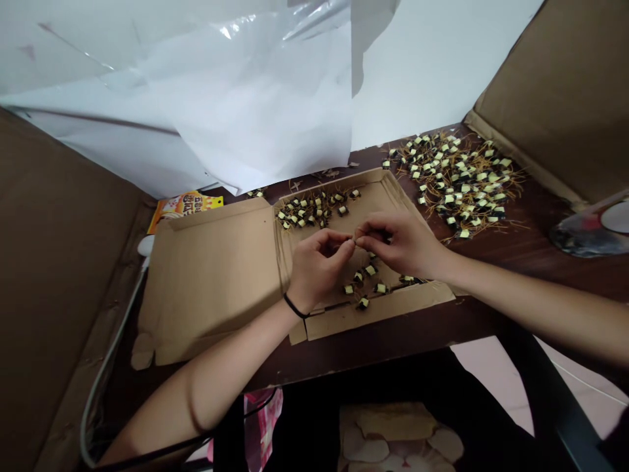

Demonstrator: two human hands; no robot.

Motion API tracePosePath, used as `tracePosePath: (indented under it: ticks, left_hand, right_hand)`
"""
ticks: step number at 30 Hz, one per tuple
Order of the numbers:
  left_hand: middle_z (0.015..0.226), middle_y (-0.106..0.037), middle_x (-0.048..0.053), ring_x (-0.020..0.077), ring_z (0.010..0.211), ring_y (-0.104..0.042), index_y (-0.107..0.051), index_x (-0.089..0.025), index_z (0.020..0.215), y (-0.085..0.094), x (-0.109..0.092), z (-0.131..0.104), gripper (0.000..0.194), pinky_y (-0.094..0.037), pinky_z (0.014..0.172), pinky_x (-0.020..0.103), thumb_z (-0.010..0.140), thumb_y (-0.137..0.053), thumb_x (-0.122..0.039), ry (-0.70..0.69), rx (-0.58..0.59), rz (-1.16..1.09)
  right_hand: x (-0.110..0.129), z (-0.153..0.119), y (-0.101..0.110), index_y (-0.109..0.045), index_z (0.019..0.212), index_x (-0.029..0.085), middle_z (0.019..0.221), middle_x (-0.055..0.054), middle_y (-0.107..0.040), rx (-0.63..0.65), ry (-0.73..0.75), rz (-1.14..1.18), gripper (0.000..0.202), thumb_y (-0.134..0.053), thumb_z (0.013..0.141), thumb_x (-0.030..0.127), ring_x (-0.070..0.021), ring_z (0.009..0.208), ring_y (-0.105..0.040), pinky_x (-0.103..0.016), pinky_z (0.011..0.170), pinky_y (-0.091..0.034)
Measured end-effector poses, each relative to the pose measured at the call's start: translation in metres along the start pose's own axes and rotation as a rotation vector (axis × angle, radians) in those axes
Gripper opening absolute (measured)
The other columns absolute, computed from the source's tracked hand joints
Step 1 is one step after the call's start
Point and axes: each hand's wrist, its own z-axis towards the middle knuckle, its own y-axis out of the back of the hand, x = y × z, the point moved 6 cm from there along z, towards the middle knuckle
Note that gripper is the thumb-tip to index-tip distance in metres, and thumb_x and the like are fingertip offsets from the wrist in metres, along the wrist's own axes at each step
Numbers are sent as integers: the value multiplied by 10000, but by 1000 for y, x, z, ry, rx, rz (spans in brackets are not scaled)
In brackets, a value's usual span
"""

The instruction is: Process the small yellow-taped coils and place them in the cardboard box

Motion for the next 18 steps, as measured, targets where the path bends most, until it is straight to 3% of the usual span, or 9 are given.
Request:
tracePosePath:
  ticks: [9, 18]
  left_hand:
    - [741, -720, 49, 128, 659, -641, -702, -152, 848, -2, 7, 0, 191, -501, 631, 242, 746, -701, -313, 7, 53, -61]
    - [743, -723, 54, 128, 667, -655, -689, -144, 848, -4, 7, 1, 193, -512, 639, 241, 748, -700, -309, -5, 86, -129]
  right_hand:
    - [-14, 4, 3, -629, 648, 153, 524, 34, -463, -14, -148, 64, 249, -611, 767, 371, -74, 515, -341, -236, 480, -228]
    - [-16, 3, 2, -593, 604, 150, 485, 63, -378, 52, -199, 25, 207, -611, 758, 288, -63, 486, -303, -244, 471, -192]
